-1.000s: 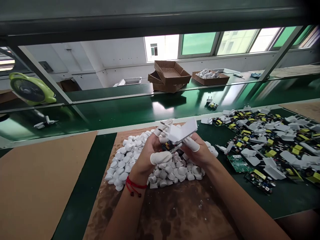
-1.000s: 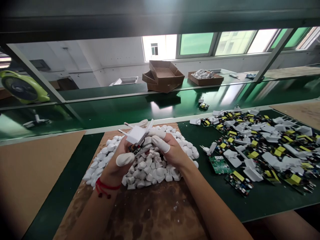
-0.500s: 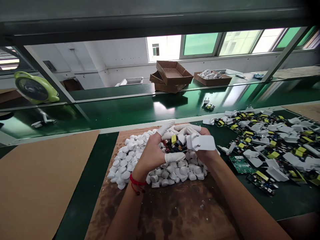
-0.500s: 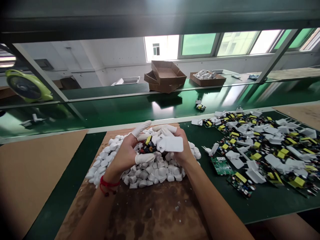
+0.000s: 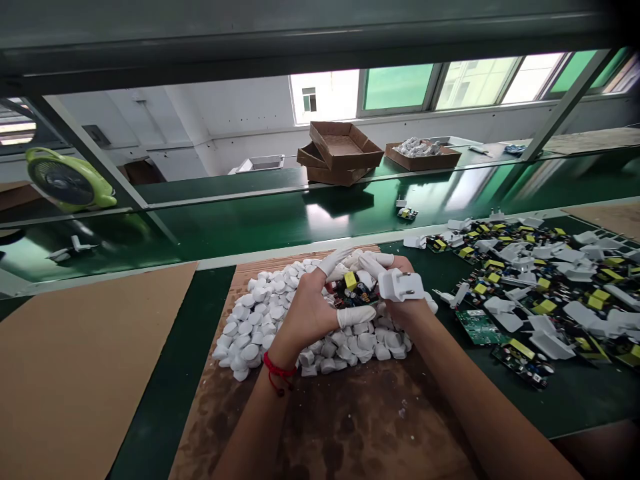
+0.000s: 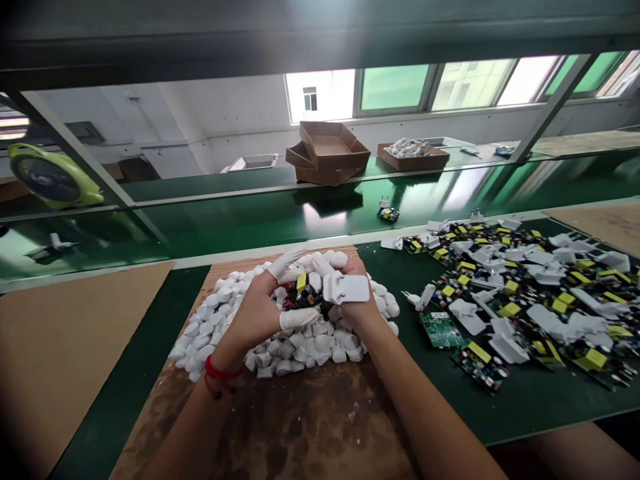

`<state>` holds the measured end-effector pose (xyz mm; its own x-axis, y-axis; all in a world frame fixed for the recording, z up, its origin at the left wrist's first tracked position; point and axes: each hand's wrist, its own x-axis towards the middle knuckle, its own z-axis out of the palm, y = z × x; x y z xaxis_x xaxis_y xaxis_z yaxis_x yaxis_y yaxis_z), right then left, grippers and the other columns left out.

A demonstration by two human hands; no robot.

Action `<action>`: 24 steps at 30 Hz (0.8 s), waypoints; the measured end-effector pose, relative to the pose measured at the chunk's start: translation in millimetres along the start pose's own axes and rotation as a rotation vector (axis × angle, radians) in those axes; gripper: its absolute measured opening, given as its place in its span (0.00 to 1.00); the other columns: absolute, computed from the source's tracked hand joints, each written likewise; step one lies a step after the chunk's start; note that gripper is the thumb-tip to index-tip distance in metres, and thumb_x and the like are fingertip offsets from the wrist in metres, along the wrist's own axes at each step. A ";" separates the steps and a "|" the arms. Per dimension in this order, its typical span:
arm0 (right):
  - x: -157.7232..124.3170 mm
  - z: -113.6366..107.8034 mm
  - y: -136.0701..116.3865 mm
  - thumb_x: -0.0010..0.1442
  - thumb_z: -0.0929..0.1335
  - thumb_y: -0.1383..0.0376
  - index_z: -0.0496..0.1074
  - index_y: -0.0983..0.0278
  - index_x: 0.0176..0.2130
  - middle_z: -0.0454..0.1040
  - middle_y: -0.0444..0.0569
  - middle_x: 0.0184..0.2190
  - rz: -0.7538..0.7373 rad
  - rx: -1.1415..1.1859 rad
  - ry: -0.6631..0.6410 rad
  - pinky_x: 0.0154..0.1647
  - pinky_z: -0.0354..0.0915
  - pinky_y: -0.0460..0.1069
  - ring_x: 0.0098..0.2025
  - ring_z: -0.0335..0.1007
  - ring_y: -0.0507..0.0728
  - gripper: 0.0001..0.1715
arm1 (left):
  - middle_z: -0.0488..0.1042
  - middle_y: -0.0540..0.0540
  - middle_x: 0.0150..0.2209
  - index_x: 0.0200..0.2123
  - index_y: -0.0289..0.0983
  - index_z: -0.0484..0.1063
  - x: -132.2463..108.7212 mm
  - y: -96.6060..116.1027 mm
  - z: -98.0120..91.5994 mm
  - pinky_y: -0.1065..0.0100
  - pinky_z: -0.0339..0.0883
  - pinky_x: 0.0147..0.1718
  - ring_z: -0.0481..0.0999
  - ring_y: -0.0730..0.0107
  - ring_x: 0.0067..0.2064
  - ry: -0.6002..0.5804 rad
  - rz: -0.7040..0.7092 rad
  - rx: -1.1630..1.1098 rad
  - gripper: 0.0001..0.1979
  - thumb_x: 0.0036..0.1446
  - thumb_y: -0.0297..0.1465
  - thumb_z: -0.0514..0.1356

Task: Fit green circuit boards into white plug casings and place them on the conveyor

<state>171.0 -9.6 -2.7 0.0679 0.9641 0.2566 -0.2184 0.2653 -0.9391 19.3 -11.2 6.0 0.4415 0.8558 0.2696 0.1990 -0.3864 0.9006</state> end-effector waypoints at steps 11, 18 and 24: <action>-7.0 -6.6 5.9 0.43 0.75 0.52 0.70 0.59 0.22 0.72 0.46 0.22 -0.012 0.052 -0.044 0.31 0.65 0.51 0.29 0.67 0.58 0.16 | 0.76 0.40 0.48 0.63 0.40 0.58 0.2 -4.0 -7.5 0.62 0.66 0.45 0.74 0.54 0.47 0.028 -0.055 -0.338 0.50 0.35 0.36 0.73; -13.5 -7.1 9.5 0.48 0.74 0.53 0.78 0.56 0.39 0.79 0.47 0.39 0.021 0.216 -0.306 0.49 0.67 0.56 0.45 0.74 0.61 0.17 | 0.76 0.40 0.47 0.63 0.41 0.56 -2.9 1.9 -3.8 0.59 0.66 0.49 0.74 0.51 0.50 -0.054 0.008 -0.629 0.51 0.36 0.43 0.72; -17.2 -8.1 6.3 0.37 0.76 0.47 0.78 0.59 0.30 0.78 0.50 0.30 0.108 0.244 -0.236 0.39 0.72 0.57 0.37 0.75 0.63 0.24 | 0.76 0.40 0.46 0.64 0.45 0.51 -5.0 1.0 -3.7 0.65 0.70 0.34 0.77 0.53 0.42 -0.276 -0.088 -0.725 0.50 0.40 0.41 0.71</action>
<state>176.3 -24.6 -14.8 -0.1894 0.9543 0.2311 -0.4398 0.1279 -0.8889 14.0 -14.6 6.8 0.6715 0.7193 0.1779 -0.3360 0.0817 0.9383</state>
